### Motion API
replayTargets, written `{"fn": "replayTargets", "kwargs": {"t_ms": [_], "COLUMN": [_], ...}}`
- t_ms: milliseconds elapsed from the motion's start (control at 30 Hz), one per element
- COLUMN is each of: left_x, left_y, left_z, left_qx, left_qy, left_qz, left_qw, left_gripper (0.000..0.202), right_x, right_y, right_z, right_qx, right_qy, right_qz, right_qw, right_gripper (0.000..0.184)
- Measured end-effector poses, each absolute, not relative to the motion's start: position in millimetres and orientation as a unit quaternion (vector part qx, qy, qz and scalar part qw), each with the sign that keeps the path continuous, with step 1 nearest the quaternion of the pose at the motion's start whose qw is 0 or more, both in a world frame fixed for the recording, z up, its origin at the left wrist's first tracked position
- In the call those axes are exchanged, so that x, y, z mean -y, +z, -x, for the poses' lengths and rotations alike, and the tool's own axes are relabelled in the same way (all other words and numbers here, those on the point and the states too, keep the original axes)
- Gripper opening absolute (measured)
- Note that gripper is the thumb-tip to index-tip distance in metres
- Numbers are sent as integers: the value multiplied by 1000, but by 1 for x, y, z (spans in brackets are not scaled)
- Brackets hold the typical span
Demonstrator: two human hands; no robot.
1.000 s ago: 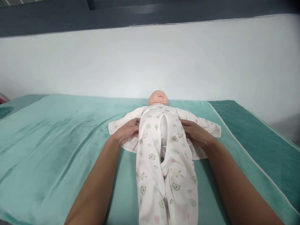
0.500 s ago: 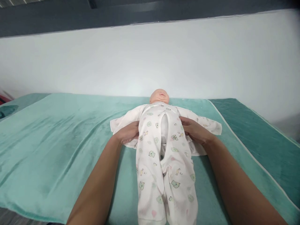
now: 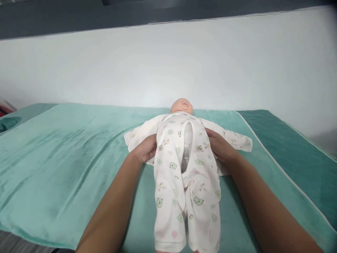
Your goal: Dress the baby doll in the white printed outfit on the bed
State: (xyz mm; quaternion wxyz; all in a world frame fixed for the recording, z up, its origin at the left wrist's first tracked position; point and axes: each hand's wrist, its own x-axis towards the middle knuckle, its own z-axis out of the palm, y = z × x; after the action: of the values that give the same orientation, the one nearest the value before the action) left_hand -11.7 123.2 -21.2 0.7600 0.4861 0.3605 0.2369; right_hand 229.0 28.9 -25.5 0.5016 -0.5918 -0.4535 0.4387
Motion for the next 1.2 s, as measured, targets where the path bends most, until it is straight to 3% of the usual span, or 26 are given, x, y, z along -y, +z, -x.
{"fn": "replayTargets", "kwargs": {"t_ms": [367,567,767,1200], "left_x": [-123,-122,-118,-109], "left_y": [-24,-23,-18,-6], "left_z": [17,15,10,-4], "left_qx": [-363,-332,-357,-458], "left_qy": [239,240,250,281], "left_qz": [-523,-544,-536,-602], "left_qw": [733,732,723,591], "left_gripper": [47,49,49,43], "right_x": [-31,-31,-36,-38], "right_y": [-26,-19,-26,-34], "right_z": [-225,-226,-223,-226], "right_qx": [419,447,438,460], "right_qy": [458,466,484,362], "right_qz": [598,606,592,654], "right_qw": [506,464,473,480], "right_gripper": [33,36,40,30]}}
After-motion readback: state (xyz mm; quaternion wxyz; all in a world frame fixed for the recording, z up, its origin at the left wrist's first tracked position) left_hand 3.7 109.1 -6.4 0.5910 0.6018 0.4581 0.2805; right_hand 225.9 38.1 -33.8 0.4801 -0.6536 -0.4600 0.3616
